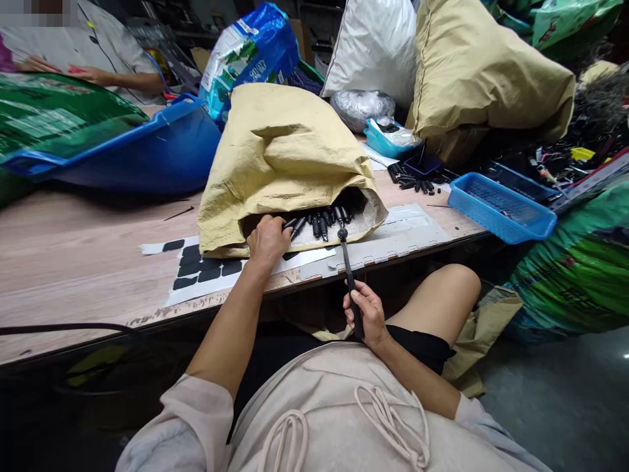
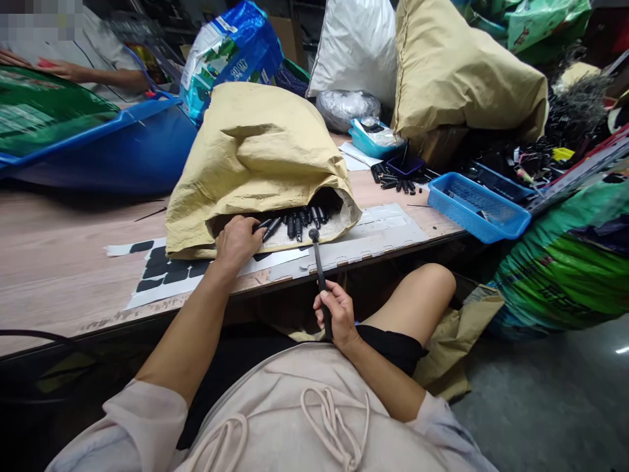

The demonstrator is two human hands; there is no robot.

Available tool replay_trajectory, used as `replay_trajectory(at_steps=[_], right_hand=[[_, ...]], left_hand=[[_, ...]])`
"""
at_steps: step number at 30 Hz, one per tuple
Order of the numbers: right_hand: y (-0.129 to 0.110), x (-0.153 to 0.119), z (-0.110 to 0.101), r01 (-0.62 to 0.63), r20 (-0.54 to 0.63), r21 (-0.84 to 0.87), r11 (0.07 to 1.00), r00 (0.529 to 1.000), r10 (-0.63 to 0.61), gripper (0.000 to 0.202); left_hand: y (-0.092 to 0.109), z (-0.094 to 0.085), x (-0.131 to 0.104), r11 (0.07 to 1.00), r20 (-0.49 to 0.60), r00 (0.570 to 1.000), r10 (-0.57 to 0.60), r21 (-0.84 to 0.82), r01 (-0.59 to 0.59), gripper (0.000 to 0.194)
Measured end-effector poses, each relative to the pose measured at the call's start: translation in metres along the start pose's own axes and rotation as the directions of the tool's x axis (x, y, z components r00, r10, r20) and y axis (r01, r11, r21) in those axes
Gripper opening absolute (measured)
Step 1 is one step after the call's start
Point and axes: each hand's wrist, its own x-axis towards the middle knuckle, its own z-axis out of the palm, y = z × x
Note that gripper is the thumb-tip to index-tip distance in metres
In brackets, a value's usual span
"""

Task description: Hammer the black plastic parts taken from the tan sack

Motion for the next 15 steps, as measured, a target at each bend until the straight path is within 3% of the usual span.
replay_trajectory(at_steps=[3,6,9,11,15], right_hand=[[0.000,0.000,-0.001,0.001,0.009,0.001,1.000,1.000,-0.001,0.051],[0.000,0.000,-0.002,-0.001,0.025,0.000,1.000,1.000,0.001,0.049],[0.000,0.000,-0.002,-0.001,0.027,-0.005,1.000,1.000,0.001,0.049],[0.000,0.000,-0.002,-0.006,0.024,-0.009,1.000,1.000,0.006,0.050],[0.000,0.000,-0.002,-0.026,0.009,-0.020,0.999,1.000,0.026,0.053]], left_hand=[[-0.008,-0.005,-0.011,0.999,-0.059,0.998,0.004,-0.054,-0.007,0.025],[-0.014,-0.007,-0.030,0.976,-0.128,0.983,0.129,-0.160,-0.148,0.024],[-0.013,0.002,-0.050,0.891,-0.102,0.930,0.354,-0.266,-0.368,0.021],[-0.010,0.013,-0.059,0.834,-0.065,0.887,0.457,-0.316,-0.453,0.019],[-0.008,0.028,-0.063,0.799,-0.063,0.875,0.480,-0.380,-0.466,0.022]])
